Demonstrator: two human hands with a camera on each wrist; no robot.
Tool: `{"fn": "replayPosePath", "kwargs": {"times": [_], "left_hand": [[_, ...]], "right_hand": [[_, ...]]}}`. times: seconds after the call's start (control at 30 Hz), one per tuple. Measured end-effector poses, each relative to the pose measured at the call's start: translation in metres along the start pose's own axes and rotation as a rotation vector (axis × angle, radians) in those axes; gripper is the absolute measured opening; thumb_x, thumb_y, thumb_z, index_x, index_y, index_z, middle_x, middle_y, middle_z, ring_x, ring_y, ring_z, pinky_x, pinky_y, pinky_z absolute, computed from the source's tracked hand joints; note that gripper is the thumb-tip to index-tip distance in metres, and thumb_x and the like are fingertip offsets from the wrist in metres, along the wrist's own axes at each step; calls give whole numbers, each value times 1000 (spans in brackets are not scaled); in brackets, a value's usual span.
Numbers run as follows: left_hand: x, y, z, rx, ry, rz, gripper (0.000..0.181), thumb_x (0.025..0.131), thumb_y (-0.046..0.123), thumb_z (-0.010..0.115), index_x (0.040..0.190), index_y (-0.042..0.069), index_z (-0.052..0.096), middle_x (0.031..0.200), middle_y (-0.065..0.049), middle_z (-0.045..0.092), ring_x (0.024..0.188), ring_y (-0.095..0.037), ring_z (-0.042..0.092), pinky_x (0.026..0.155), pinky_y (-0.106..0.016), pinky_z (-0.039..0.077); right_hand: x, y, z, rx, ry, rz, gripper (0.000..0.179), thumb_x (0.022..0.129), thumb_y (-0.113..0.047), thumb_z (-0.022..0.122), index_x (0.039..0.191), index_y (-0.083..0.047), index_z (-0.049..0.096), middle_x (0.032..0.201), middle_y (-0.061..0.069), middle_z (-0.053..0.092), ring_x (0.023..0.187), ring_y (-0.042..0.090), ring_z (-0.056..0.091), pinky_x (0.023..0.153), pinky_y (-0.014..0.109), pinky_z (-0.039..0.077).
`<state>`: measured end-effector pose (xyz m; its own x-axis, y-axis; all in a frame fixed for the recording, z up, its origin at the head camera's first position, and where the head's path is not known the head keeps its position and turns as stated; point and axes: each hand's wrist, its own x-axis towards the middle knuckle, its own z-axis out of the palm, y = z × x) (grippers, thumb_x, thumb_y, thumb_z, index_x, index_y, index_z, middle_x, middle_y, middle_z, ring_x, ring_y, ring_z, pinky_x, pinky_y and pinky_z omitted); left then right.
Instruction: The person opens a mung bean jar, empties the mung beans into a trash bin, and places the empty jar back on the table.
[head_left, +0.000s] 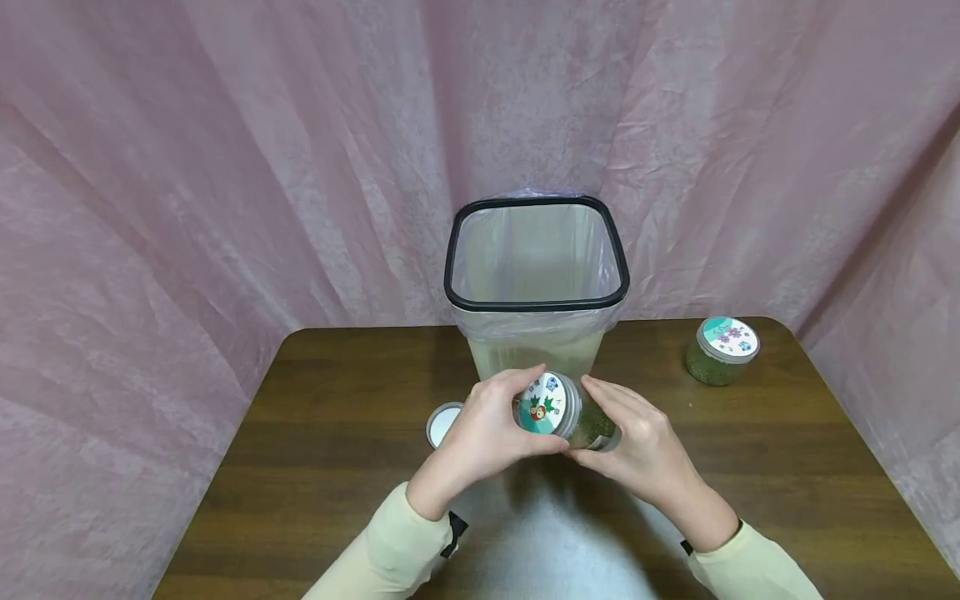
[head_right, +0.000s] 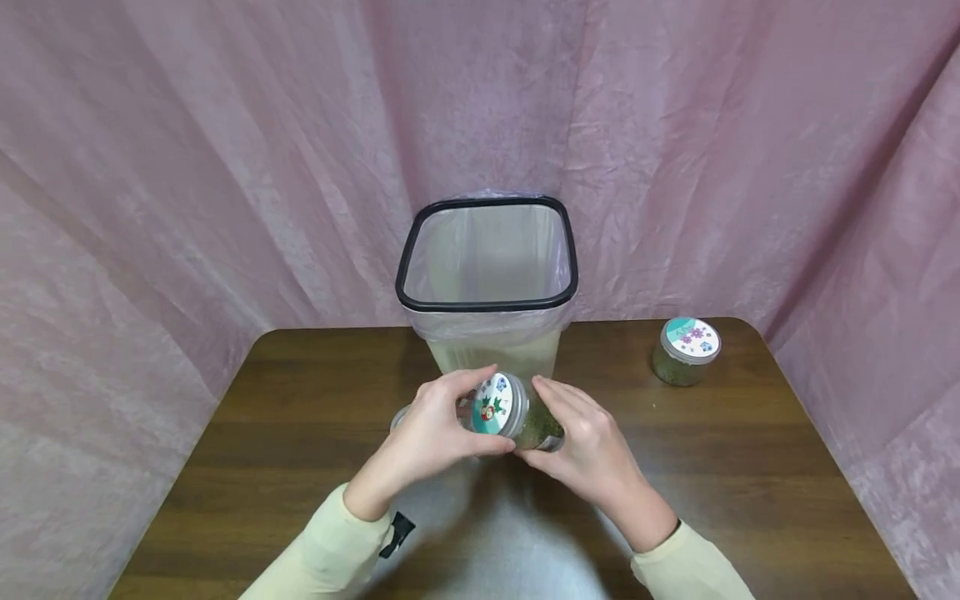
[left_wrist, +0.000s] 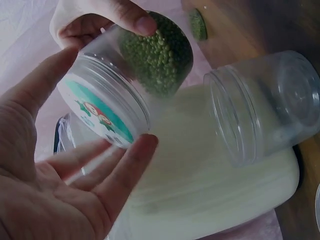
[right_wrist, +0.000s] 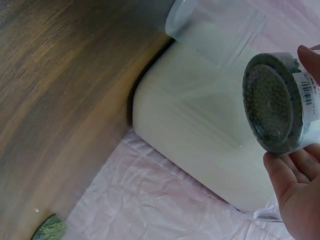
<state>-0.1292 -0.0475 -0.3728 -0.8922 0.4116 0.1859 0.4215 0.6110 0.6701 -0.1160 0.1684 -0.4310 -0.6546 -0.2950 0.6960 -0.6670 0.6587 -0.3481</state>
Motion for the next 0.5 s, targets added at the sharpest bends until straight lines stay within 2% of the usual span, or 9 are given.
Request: {"fn": "replayPosePath", "kwargs": {"times": [0.07,0.17,0.27,0.33,0.4,0.5], "left_hand": [[0,1,1,3,15,-38,80,59,53,82,126,19,57,111,9,63,96,-7,59,77,-22,51],[0,1,0,1,8,-55,85,57,55,82,130,22,53,118,9,60,102,-7,58,81,-24,50],[1,0,-2,-23,-22,-6,95,57,40,87,139,24,43,137,8,49,119,-9,50,94,-29,47],[2,-1,-4,-43,-48,30,96,58,29,88,141,25,40,142,9,43,124,-9,46,98,-31,46],[2,-2,-5,-61,-56,38,92,59,24,87,139,24,43,138,9,47,118,-9,50,94,-30,48],[1,-1,-5,-44,-38,-15,86,60,35,86,136,19,49,127,8,55,107,-9,55,86,-25,50]], "right_hand": [[0,0,0,-4,-5,1,86,53,-31,88,130,-11,56,123,6,64,110,23,61,103,13,36],[1,0,0,6,-4,-2,85,53,-31,87,130,-10,56,122,7,64,110,24,61,104,12,34],[3,0,1,21,9,-11,86,51,-29,88,128,-9,57,121,8,64,109,25,61,104,14,35],[5,1,1,24,12,-11,86,50,-28,88,128,-9,57,121,8,64,109,25,61,104,14,35],[5,1,1,21,8,-11,87,50,-29,89,128,-9,57,121,8,64,109,25,61,104,14,35],[4,1,1,6,-10,-5,87,51,-29,88,129,-11,56,122,7,64,110,24,61,104,12,34]]}}
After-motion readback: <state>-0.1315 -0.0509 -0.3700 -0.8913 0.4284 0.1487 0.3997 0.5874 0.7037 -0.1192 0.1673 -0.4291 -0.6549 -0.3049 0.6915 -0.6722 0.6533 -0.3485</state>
